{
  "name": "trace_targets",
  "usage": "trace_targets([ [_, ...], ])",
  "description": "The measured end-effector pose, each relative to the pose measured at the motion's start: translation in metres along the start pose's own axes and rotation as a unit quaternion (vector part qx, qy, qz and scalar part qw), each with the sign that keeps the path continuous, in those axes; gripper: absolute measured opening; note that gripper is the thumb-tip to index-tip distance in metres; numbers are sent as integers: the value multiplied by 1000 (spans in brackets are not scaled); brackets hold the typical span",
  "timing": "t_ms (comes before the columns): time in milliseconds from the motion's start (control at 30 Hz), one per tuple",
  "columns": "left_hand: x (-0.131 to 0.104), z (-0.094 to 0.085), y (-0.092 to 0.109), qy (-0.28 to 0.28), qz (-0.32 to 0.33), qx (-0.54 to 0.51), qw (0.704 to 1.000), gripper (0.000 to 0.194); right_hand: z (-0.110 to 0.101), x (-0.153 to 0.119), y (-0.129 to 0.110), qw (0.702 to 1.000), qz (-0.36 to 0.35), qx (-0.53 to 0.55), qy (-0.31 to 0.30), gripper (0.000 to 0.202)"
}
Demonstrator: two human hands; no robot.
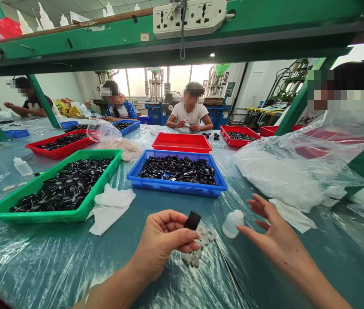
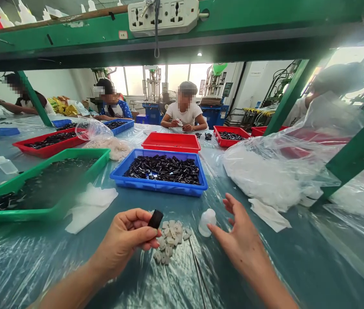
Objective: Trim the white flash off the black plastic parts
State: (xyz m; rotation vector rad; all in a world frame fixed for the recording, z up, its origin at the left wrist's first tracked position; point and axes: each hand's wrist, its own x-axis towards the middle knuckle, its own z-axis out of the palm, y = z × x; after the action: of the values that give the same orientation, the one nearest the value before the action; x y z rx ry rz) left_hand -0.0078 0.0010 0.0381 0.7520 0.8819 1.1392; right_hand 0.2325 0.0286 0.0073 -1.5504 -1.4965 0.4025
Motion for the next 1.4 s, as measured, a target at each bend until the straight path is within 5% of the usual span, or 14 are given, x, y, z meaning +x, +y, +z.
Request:
trace_targets([
  [133, -1, 1, -3, -15, -2, 4, 1000, 46, -1, -19, -27, 969, -187, -118, 109, 39],
  [200, -1, 1, -5, -23, 0, 9, 1000, 40, 10, -31, -33, 942, -322, -91, 23, 19],
  [267, -1, 1, -8, -35, -2, 18, 999, 32, 25, -40, -33, 926, -361, -82, -77, 20],
  [400, -2, 1, -12, -67, -14, 33, 997, 23, 48, -47, -24, 910, -360, -101, -181, 24],
  [867, -2, 3, -32, -106, -4, 77, 991, 13, 58, -45, -8, 917, -337, -130, -171, 17],
  [1400, -4, 5, -29, -149, -21, 86, 985, 18, 34, -46, -35, 941, -310, -27, -136, 20],
])
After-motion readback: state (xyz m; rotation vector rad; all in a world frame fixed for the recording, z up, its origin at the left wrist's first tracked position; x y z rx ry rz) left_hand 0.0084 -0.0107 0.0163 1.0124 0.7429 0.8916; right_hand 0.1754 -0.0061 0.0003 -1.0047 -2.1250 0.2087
